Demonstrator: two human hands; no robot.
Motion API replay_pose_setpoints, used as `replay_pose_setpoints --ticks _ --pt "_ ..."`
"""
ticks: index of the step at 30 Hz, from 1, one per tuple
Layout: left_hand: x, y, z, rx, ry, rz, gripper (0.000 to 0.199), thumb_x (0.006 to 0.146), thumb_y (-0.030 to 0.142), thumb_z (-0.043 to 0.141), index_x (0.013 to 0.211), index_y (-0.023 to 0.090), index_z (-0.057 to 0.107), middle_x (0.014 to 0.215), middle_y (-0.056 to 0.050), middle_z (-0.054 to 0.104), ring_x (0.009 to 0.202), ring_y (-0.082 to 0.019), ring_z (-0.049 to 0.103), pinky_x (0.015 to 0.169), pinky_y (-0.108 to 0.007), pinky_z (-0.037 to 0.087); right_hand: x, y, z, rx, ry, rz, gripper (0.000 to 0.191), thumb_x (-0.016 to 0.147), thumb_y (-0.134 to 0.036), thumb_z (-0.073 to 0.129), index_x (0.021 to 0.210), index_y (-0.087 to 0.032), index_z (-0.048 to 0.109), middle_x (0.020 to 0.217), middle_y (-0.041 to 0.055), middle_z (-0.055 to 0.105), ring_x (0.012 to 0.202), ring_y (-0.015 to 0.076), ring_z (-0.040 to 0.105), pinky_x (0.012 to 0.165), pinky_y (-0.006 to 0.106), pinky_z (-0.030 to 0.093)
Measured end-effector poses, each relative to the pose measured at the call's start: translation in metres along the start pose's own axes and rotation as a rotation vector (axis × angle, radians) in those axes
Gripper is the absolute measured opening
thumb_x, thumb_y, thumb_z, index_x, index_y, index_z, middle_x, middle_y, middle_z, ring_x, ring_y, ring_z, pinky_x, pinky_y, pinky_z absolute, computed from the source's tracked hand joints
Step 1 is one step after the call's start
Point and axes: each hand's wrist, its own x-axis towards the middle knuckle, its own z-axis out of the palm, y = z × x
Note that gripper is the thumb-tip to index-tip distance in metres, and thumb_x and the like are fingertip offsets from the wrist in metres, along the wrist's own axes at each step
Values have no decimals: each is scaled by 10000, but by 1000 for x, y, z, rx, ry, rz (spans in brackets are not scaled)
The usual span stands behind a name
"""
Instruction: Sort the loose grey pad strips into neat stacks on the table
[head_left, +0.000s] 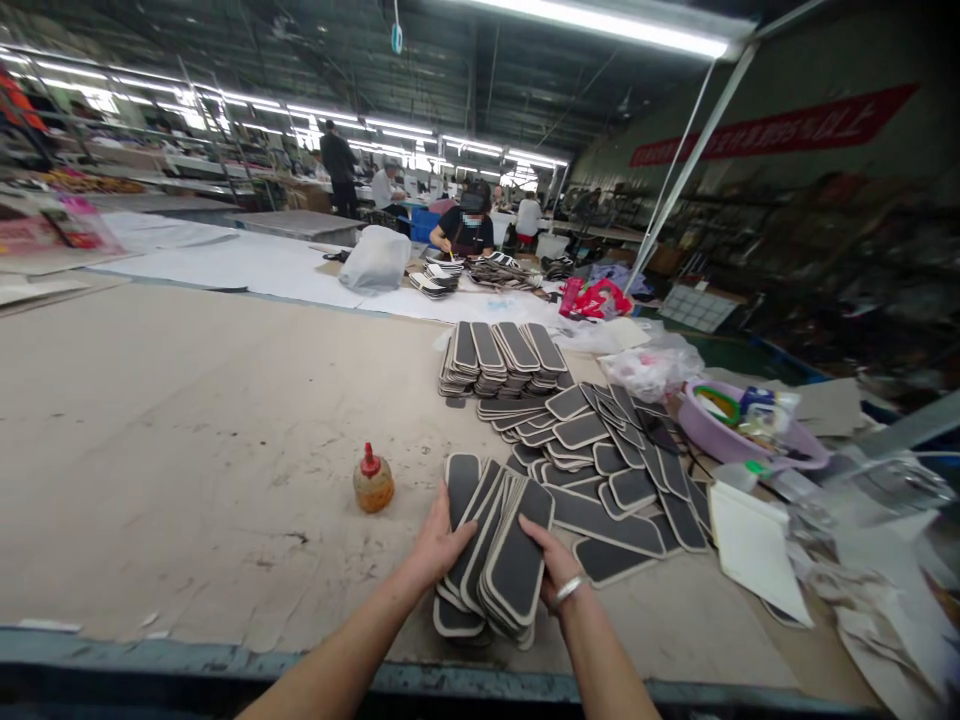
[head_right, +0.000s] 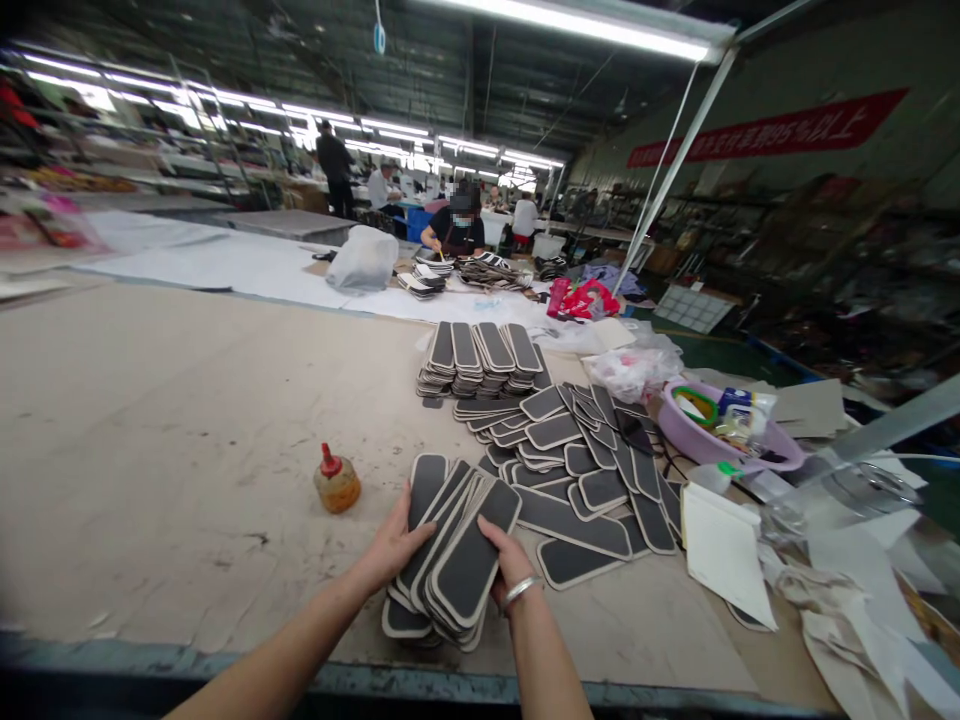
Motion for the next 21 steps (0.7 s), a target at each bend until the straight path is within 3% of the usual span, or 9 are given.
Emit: replay_pose_setpoints --ticks 5,9,14,17,21 --pt "0 -1 4 -114 -41 -31 910 671 346 672 1422 73 236 1490 -162 202 1394 -242 149 1140 -334 81 11 9 13 -140 -30 -45 383 622 -359 736 903 -107 678 822 133 733 789 286 695 779 411 548" --pt "-7 9 6 -173 -39 -140 855 767 513 560 1428 83 230 1507 -131 150 1400 -233 111 1141 -329 57 13 -1 17 -298 62 -166 445 613 -382 716 983 -140 657 926 114 724 845 276 682 771 392 542" --pt "-17 22 8 -310 -72 -209 880 749 582 563 1434 140 231 1512 -77 130 1400 -233 102 1144 -339 80 13 -9 34 -551 133 -291 419 533 -372 747 894 -169 684 874 94 716 899 310 644 858 440 478" --pt "-20 25 10 -440 -83 -243 906 725 549 619 1440 172 211 1495 -96 217 1363 -261 245 1115 -357 235 16 -5 48 -623 133 -353 410 512 -345 745 887 -189 688 978 99 678 1086 353 542 1019 498 315" --pt "-22 27 9 -690 -178 -263 874 759 510 607 1451 243 142 1362 -123 470 1129 -274 559 925 -392 481 21 7 55 -549 101 -398 465 532 -423 741 927 -188 673 1282 121 522 1350 350 208 1128 465 40"
